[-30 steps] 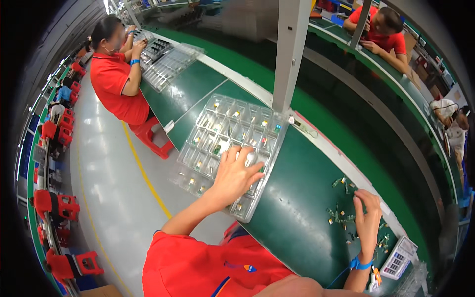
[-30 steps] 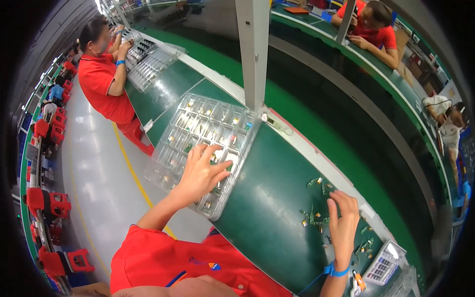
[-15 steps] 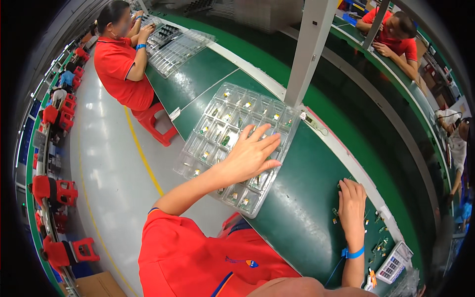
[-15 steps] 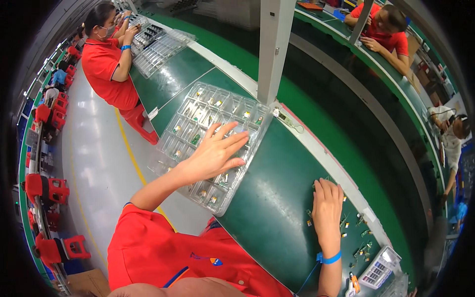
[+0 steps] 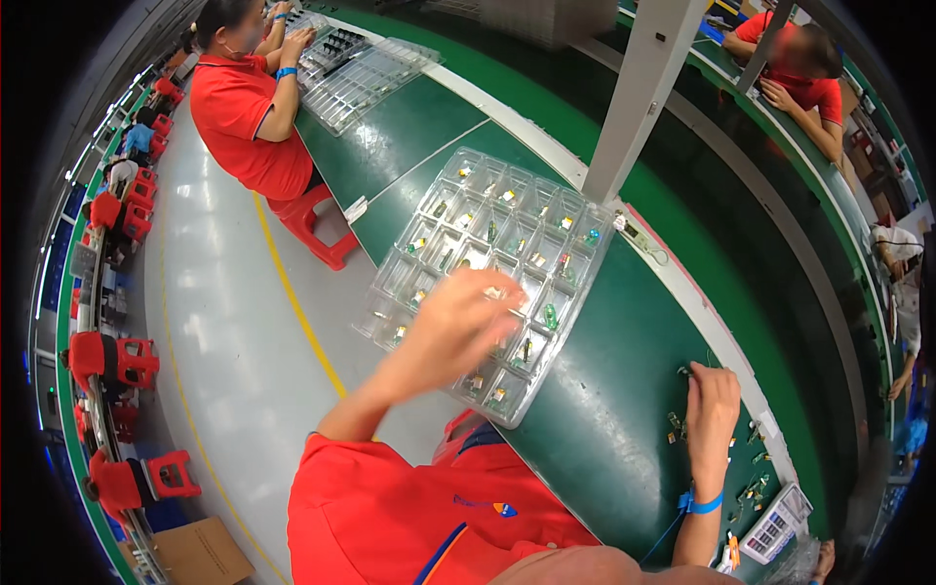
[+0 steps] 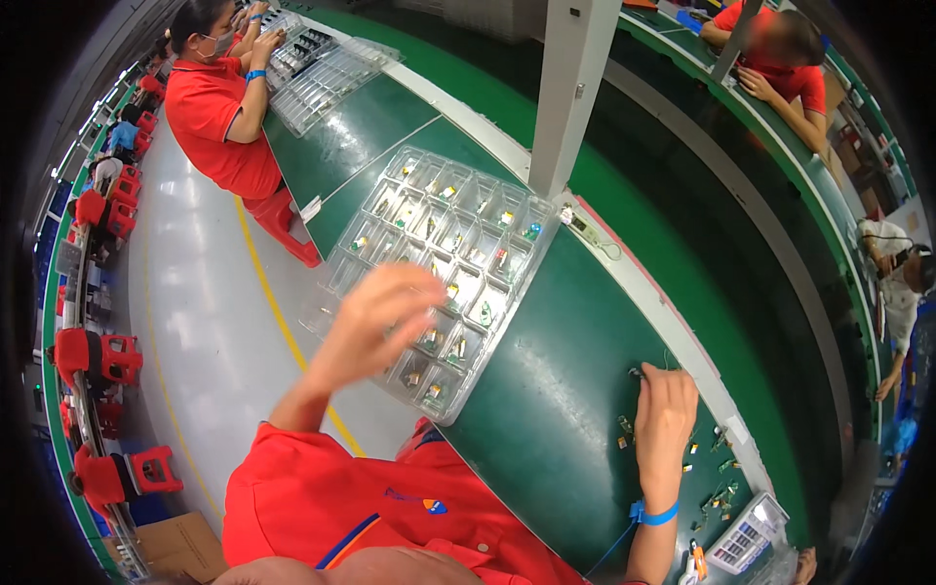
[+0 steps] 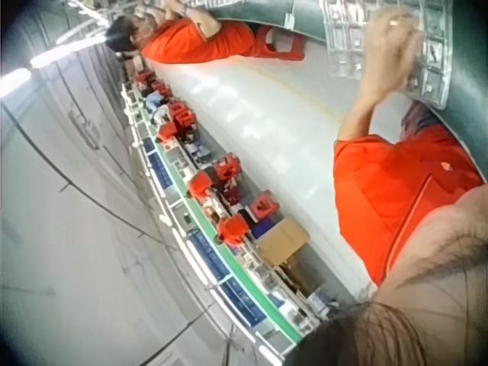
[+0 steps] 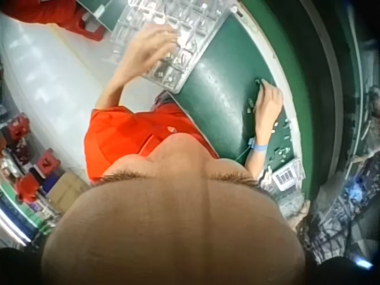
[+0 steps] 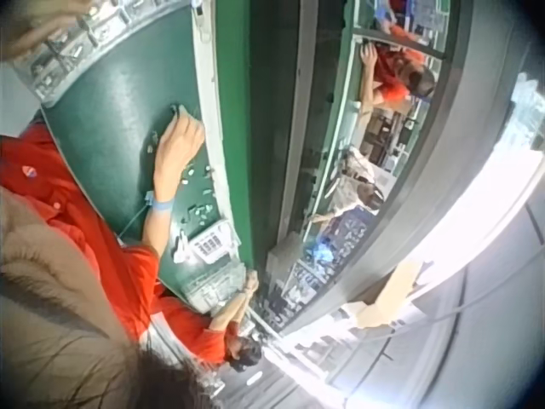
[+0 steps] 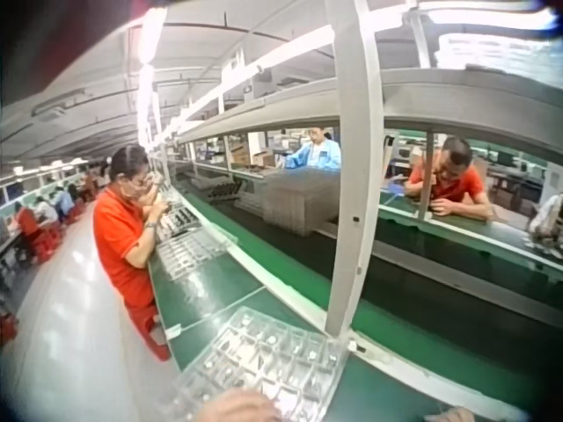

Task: Assembling small electronic components at an assembly line workstation.

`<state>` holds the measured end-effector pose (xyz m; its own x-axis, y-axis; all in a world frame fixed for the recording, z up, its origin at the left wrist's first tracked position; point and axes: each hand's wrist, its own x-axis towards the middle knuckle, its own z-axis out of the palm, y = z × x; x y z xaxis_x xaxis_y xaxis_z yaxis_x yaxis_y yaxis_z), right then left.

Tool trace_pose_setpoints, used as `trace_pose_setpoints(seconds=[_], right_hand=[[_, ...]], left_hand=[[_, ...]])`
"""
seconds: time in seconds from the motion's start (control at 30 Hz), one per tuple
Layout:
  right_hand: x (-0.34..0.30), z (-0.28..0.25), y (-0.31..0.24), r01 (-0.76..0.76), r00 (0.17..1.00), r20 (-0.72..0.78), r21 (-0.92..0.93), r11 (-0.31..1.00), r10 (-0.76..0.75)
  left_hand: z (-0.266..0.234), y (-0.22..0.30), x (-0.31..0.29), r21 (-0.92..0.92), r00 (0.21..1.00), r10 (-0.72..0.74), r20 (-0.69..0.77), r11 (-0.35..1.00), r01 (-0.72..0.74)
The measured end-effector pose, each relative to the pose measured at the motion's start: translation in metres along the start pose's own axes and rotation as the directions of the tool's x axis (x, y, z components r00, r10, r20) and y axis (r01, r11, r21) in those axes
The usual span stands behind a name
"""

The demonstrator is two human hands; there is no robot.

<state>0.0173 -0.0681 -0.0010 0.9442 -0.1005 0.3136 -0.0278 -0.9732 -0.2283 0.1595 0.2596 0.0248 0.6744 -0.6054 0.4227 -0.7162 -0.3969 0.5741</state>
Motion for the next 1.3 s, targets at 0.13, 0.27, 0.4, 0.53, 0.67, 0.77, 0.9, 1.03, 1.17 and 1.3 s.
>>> trace_pose_setpoints(seconds=[0.13, 0.27, 0.4, 0.53, 0.67, 0.77, 0.9, 1.03, 1.17, 1.3], right_hand=[[0.006, -0.012, -0.010, -0.163, 0.981, -0.072, 0.223, 0.961, 0.183], [0.004, -0.025, -0.024, -0.309, 0.926, -0.016, 0.544, 0.780, 0.377], [-0.001, -0.030, -0.028, -0.370, 0.874, 0.128, 0.801, 0.471, 0.468], [-0.011, -0.037, -0.020, -0.370, 0.889, 0.119, 0.755, 0.541, 0.442], [-0.020, -0.044, -0.010, -0.366, 0.902, 0.053, 0.624, 0.691, 0.429], [-0.026, -0.046, 0.001, -0.344, 0.915, 0.070, 0.647, 0.680, 0.396], [-0.041, -0.049, 0.021, -0.339, 0.907, 0.094, 0.740, 0.581, 0.410], [-0.038, -0.061, 0.032, -0.302, 0.930, -0.045, 0.471, 0.829, 0.365], [-0.025, -0.068, 0.033, -0.335, 0.926, 0.071, 0.610, 0.718, 0.372], [-0.022, -0.073, 0.048, -0.356, 0.906, 0.136, 0.755, 0.551, 0.400]], left_hand=[[0.072, 0.070, -0.020, -0.612, 0.994, 0.091, 0.067, 0.790, -0.031], [0.130, 0.109, 0.008, -0.700, 0.993, -0.097, -0.069, 0.713, 0.021], [0.154, 0.109, 0.025, -0.790, 0.956, -0.286, 0.063, 0.571, 0.223], [0.162, 0.121, 0.031, -0.873, 0.938, -0.242, 0.246, 0.366, 0.324], [0.173, 0.131, 0.042, -0.879, 0.953, -0.225, 0.205, 0.386, 0.280], [0.183, 0.134, 0.046, -0.838, 0.953, -0.190, 0.237, 0.456, 0.299], [0.188, 0.145, 0.057, -0.841, 0.928, -0.190, 0.322, 0.393, 0.372], [0.188, 0.150, 0.082, -0.808, 0.968, -0.128, 0.215, 0.533, 0.250], [0.177, 0.143, 0.096, -0.516, 0.970, 0.243, 0.022, 0.833, -0.198], [0.186, 0.149, 0.099, -0.321, 0.929, 0.370, 0.011, 0.881, -0.347]])
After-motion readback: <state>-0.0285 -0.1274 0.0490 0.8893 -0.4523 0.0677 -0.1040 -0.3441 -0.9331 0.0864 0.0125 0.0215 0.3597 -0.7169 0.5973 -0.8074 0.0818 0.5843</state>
